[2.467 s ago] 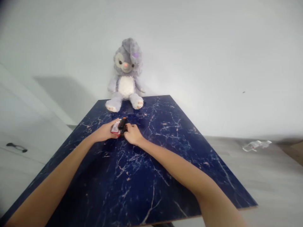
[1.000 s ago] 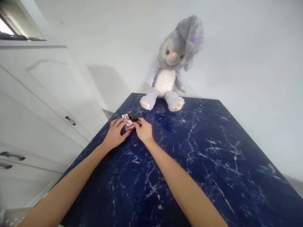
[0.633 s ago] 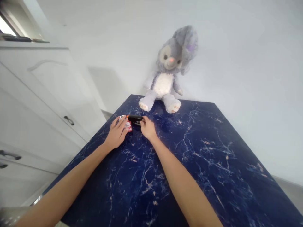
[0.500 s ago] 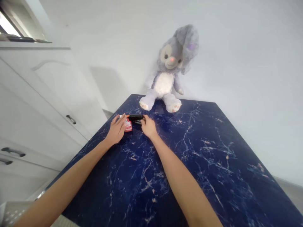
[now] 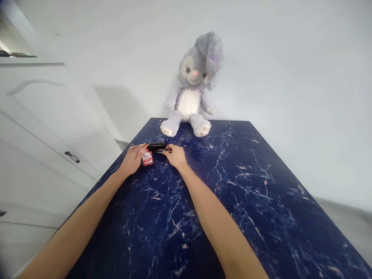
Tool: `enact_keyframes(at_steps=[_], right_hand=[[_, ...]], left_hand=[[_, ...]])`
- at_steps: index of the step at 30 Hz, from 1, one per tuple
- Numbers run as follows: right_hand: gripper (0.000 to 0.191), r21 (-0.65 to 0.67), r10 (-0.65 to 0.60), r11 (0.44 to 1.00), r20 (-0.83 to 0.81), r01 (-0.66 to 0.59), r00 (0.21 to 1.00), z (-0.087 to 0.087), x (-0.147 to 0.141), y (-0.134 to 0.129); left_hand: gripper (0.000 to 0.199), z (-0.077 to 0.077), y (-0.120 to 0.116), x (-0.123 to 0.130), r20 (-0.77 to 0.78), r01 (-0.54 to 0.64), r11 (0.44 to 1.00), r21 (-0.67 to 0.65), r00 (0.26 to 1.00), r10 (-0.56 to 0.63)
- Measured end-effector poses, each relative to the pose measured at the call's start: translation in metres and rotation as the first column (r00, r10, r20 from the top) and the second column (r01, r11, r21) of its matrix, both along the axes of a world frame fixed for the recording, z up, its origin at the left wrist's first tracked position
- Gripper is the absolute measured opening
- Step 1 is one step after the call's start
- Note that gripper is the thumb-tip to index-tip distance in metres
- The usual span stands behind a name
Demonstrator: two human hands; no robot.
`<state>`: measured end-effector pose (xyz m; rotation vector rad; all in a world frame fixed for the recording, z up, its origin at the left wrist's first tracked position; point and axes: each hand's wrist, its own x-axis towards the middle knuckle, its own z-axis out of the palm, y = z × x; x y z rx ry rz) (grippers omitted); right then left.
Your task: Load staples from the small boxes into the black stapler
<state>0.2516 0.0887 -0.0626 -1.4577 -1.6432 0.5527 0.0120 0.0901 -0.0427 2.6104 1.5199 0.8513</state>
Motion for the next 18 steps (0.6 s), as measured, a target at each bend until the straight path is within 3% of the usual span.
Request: enact_keyframes(at_steps=[10,18], right_hand=[[0.013,-0.017,-0.031,0.999,0.067,0.032,0.997,0.002,0.0,0.002],[0.02,-0.008,0.103,0.995,0.128,-0.103,0.986,0.005,0.013,0.01]], left_hand=[[0.037,0.028,0.002,0.034,-0.148,-0.131,0.991,-0.007,0.98,0.129],[0.047,0.045,0.012,0.049,-0.249,-0.178,0.982,-0.059,0.955,0.158]])
